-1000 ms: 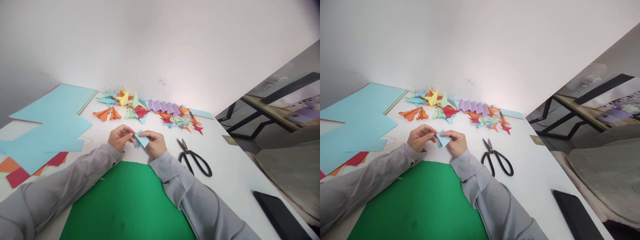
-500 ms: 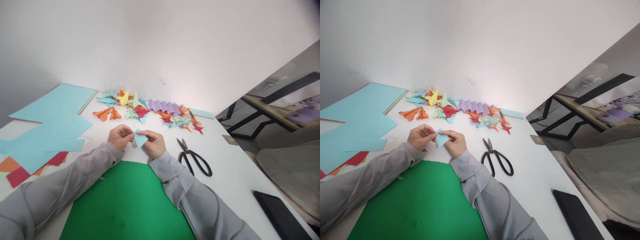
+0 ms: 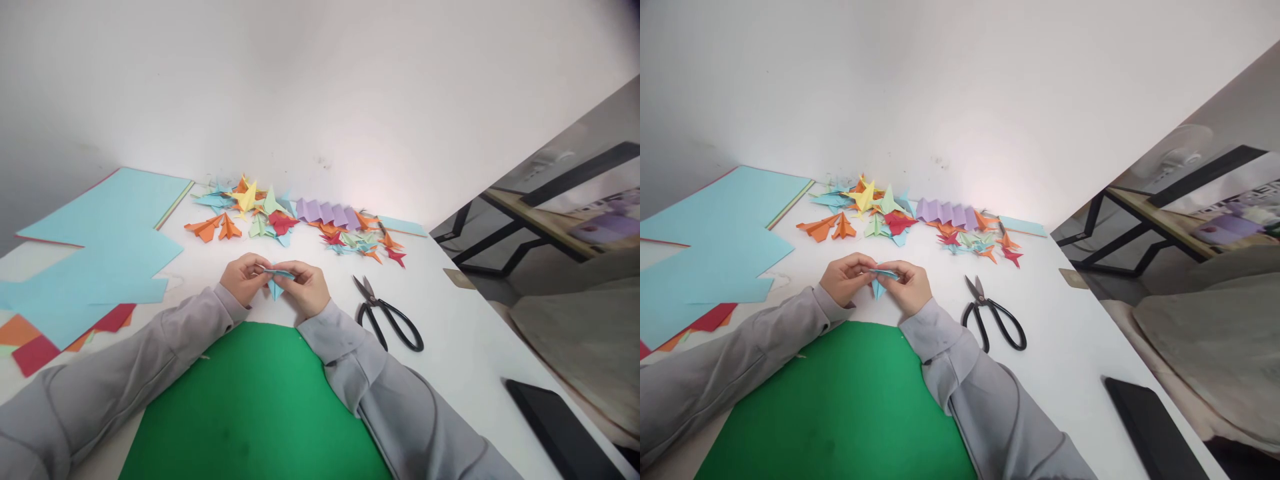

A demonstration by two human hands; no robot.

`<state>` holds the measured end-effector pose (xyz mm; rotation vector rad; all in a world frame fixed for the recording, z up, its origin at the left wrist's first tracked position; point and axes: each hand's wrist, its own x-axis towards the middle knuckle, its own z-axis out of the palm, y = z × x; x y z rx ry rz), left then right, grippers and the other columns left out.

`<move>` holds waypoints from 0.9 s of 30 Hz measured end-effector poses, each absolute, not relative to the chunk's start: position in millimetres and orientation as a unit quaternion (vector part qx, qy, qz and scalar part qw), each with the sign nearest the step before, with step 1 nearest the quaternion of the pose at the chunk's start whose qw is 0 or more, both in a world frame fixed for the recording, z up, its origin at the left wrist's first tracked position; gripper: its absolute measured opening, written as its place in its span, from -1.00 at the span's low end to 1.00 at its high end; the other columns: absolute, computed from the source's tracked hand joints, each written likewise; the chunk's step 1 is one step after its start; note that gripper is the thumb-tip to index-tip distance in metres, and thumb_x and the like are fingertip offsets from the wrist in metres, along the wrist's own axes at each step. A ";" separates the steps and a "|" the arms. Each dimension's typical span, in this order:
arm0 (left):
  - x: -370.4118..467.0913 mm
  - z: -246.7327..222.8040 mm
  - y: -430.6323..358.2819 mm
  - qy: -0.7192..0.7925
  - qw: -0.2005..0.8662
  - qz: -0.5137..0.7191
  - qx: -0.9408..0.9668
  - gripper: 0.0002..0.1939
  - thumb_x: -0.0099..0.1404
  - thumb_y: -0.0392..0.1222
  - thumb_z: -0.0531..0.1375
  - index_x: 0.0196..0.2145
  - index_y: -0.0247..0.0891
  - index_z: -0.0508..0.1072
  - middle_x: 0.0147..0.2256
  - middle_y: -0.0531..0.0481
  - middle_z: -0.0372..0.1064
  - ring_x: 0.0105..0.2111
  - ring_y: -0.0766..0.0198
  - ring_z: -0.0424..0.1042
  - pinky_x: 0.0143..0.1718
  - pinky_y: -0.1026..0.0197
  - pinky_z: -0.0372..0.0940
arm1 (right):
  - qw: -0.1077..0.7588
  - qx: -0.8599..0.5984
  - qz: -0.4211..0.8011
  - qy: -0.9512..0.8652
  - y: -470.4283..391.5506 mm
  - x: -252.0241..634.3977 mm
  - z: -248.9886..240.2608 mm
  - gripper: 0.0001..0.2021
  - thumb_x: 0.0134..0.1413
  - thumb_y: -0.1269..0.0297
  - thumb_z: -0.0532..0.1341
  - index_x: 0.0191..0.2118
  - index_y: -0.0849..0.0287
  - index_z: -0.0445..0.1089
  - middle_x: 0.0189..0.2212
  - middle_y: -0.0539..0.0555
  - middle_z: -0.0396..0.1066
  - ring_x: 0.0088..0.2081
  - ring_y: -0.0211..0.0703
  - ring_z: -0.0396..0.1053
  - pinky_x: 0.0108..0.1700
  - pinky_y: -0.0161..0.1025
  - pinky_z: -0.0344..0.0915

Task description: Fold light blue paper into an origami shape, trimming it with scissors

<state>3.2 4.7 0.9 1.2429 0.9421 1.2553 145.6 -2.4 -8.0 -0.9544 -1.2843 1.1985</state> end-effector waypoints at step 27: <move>2.3 7.0 6.3 0.436 0.597 0.514 0.435 -0.62 -0.32 -0.08 0.40 -0.60 -0.34 0.36 -0.66 0.05 0.39 -0.66 0.35 0.35 -0.64 0.30 0.27 | 0.528 -0.393 0.559 -0.504 0.4 149.1 -11.3 -0.84 -0.21 0.23 0.25 -0.42 0.15 0.50 -0.61 0.00 0.41 -0.52 -0.24 0.33 -0.53 -0.33 0.18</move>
